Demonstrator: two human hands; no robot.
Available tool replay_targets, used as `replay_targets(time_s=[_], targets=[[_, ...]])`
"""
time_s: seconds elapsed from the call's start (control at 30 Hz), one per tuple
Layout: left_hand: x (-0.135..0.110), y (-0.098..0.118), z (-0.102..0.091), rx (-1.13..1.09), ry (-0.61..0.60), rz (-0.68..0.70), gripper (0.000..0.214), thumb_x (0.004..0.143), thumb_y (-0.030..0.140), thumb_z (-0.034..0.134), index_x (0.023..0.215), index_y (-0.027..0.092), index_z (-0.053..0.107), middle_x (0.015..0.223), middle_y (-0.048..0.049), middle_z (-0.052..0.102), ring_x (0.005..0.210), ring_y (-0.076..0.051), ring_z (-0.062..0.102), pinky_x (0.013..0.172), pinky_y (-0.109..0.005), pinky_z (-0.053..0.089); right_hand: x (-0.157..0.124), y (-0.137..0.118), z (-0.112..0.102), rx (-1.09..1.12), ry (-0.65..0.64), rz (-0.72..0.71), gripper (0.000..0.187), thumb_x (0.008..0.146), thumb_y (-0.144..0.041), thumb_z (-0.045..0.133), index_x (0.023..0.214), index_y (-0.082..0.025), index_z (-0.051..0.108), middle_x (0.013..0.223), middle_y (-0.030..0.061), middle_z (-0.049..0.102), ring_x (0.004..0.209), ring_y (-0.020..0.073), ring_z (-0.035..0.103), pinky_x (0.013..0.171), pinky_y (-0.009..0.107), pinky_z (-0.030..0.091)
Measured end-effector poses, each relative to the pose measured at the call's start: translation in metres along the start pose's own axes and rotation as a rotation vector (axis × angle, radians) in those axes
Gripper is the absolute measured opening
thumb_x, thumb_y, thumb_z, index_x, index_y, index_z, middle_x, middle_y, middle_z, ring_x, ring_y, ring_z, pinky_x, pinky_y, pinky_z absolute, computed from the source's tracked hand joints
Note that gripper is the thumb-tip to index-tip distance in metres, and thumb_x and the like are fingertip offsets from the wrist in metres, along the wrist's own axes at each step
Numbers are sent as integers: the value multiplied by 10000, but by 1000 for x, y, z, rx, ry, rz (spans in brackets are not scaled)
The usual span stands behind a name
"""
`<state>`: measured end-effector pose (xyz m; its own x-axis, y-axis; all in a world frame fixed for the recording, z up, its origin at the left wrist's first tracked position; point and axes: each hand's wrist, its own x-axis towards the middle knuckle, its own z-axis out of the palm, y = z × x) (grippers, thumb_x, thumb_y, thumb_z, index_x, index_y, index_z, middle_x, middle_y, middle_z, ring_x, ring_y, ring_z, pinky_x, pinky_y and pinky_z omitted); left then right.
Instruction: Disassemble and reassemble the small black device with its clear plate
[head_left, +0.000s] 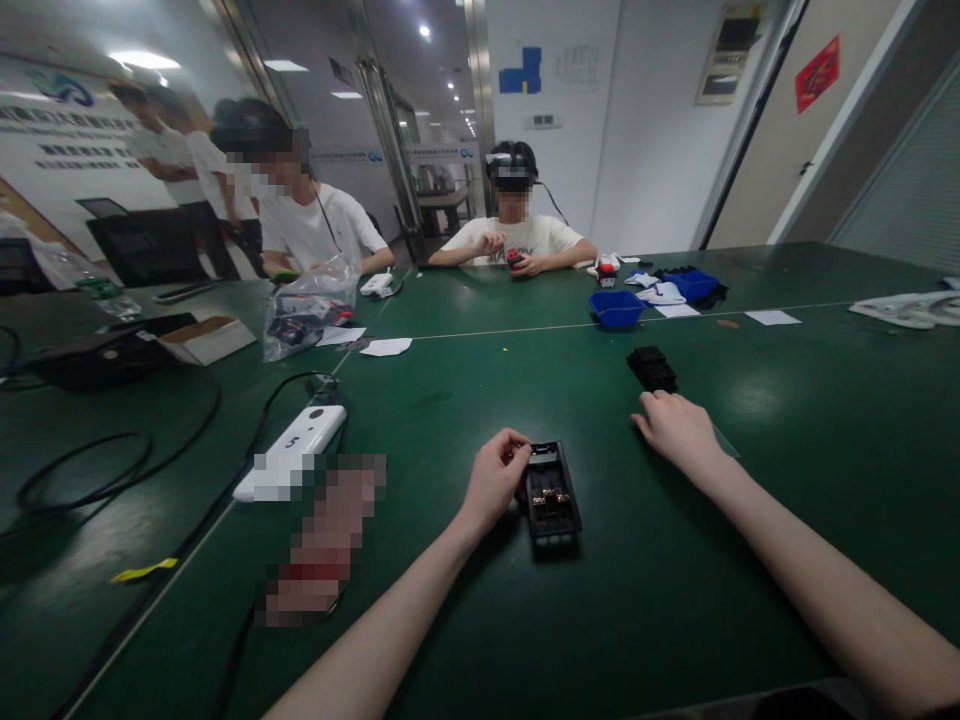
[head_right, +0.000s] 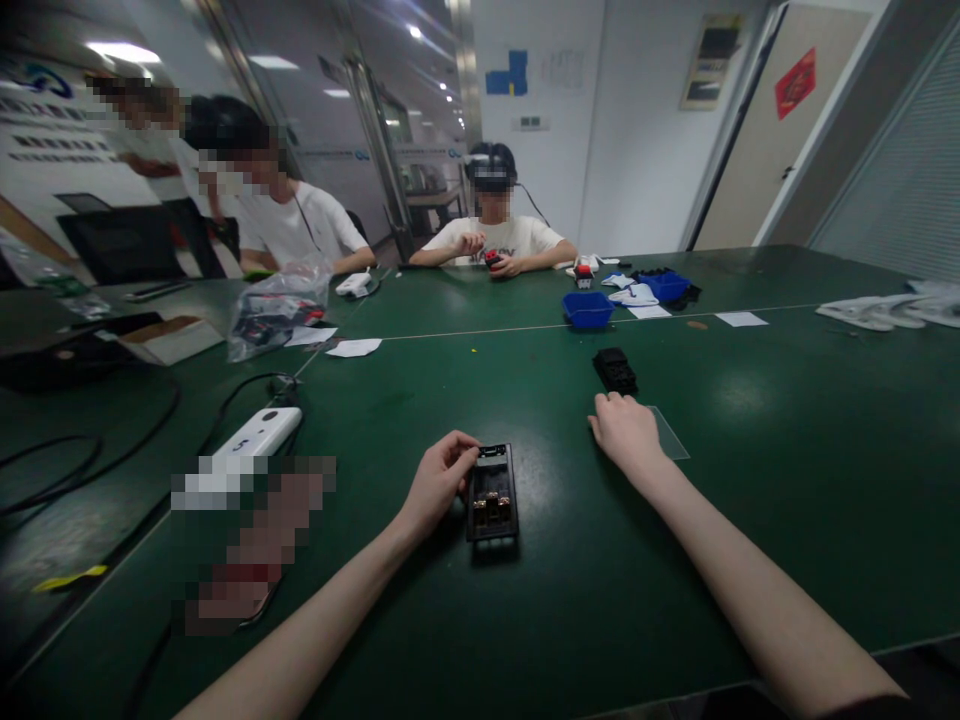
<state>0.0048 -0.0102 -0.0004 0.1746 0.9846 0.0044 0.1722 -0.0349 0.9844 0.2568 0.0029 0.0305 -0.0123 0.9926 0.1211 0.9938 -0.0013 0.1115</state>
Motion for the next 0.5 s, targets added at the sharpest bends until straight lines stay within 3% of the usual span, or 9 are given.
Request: replay_targets(time_s=[0.1,0.23,0.4,0.5], targets=[[0,1,0,24,19,-5,168,748,317,555,765,150,552,591,27,532,440,-82,476,381,-177,372,2,18,-3,-53,-15,165,300,870,-312,466,981,-65,594,987,198,630,874,291,625,633,341,492],[1,1,0,49,31,-10,144,749,300,545,756,157,560,601,16,555,453,-86,480,408,-183,371,2,31,-1,-50,-150,282,365,887,-315,422,1009,-14,587,988,250,628,894,321,638,668,378,492],[2,-1,0,43,31,-9,146,741,300,548,755,155,562,609,13,559,466,-87,488,405,-177,371,4,25,8,-36,-232,271,342,901,-237,353,994,-19,599,889,240,662,802,298,663,620,374,496],[1,-1,0,12,22,-9,177,740,324,558,763,148,560,604,21,546,452,-79,480,385,-168,367,3,12,13,-45,-206,197,316,890,-144,326,1051,-43,579,967,234,651,870,293,647,651,369,496]])
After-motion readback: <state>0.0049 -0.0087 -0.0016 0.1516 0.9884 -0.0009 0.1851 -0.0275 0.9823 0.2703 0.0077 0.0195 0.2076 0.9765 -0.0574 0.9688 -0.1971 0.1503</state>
